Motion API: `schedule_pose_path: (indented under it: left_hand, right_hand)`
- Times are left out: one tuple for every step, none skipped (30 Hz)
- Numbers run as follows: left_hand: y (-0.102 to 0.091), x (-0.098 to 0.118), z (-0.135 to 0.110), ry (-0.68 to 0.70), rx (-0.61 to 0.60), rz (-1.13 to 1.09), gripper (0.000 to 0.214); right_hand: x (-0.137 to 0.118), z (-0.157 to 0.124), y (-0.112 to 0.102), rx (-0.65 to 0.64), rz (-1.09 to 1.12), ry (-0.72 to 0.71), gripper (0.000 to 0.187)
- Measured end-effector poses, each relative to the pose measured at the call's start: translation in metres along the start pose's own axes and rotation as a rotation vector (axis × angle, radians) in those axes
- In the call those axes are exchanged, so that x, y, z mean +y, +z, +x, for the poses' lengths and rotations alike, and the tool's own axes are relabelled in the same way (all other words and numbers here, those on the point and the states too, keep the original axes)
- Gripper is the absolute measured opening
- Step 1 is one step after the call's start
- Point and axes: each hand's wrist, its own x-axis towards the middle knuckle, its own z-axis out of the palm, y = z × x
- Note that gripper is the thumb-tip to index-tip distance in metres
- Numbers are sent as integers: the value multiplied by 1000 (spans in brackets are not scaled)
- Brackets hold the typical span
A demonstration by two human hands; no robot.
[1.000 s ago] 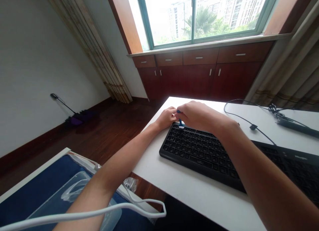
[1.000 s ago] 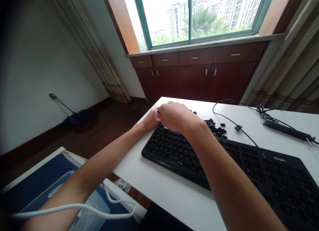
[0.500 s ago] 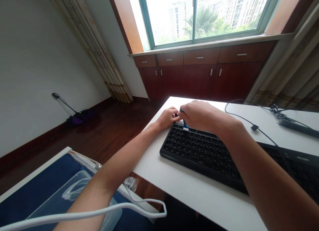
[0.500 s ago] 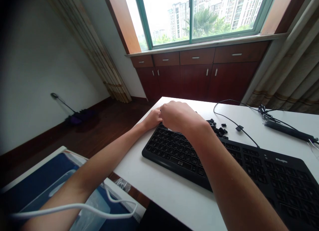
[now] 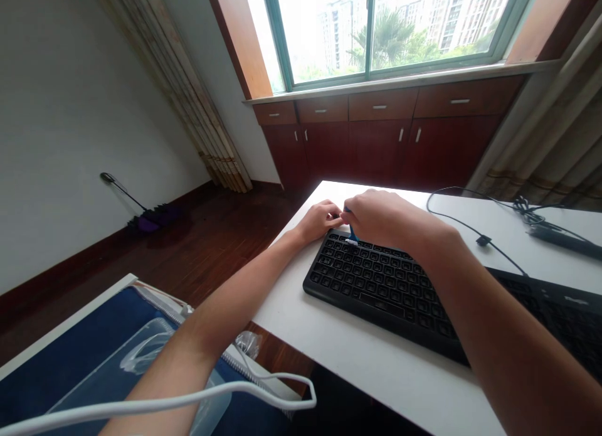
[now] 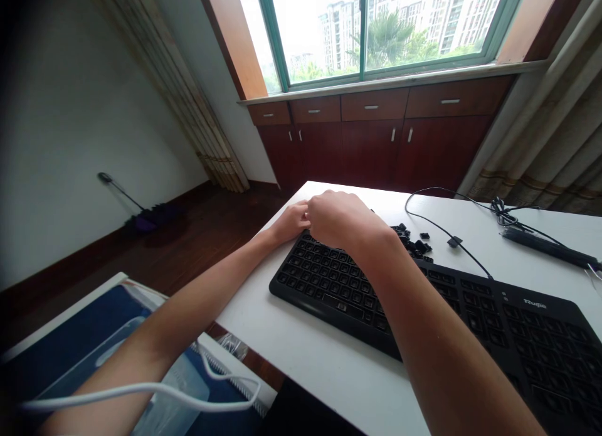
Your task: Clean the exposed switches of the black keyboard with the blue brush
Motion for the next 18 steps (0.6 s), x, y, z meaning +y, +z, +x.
schedule_pose_path:
  left_hand:
    - [0, 0, 0, -10, 2, -6, 19]
    - [0, 0, 0, -21, 5, -10, 19]
    - [0, 0, 0, -33, 7, -11, 19]
    - [0, 0, 0, -44, 10, -6, 18]
    - [0, 0, 0, -54, 10, 4, 17]
    - [0, 0, 0, -60, 9, 20, 16]
    - [0, 0, -1, -63, 6, 38, 14]
    - [0, -1, -1, -61, 1, 55, 12]
    - [-1, -1, -1, -54, -3, 66, 11]
    - [-1, -1, -1, -43, -6, 70, 11]
    - [-1, -1, -1, -30, -10, 70, 12]
    - [-1, -1, -1, -15, -11, 66, 14]
    - [-1, -1, -1, -2, -11, 60, 17]
    - [-2, -1, -1, 9, -11, 53, 19]
    - [-2, -1, -1, 15, -12, 46, 21]
    - [-2, -1, -1, 16, -14, 40, 21]
    - [-2, -1, -1, 10, -15, 37, 21]
    - [-1, -1, -1, -2, -16, 38, 20]
  right_hand:
    - [0, -1, -3, 8, -2, 4, 31]
    - [-1, -2, -5, 24, 6, 8, 31]
    - [-2, -2, -7, 43, 21, 10, 32]
    - [-3, -2, -8, 63, 42, 7, 33]
    - [-4, -1, -8, 80, 63, -1, 34]
    - [-5, 0, -6, 93, 82, -14, 35]
    - [-6, 1, -4, 95, 92, -30, 35]
    - [-6, 2, -1, 87, 94, -44, 36]
    - [-6, 4, 2, 70, 87, -52, 35]
    - [-6, 4, 4, 47, 73, -45, 35]
    - [-6, 5, 6, 26, 53, -33, 34]
    - [-5, 5, 7, 11, 30, -20, 34]
    - [-4, 4, 7, 2, 10, -6, 33]
    - [-4, 4, 6, 1, -5, 3, 33]
    - [-4, 3, 4, 3, -12, 9, 32]
    - [-4, 2, 3, 11, -9, 11, 33]
    - [-4, 2, 1, 30, 2, 12, 33]
    - [-4, 2, 1, 59, 20, 9, 35]
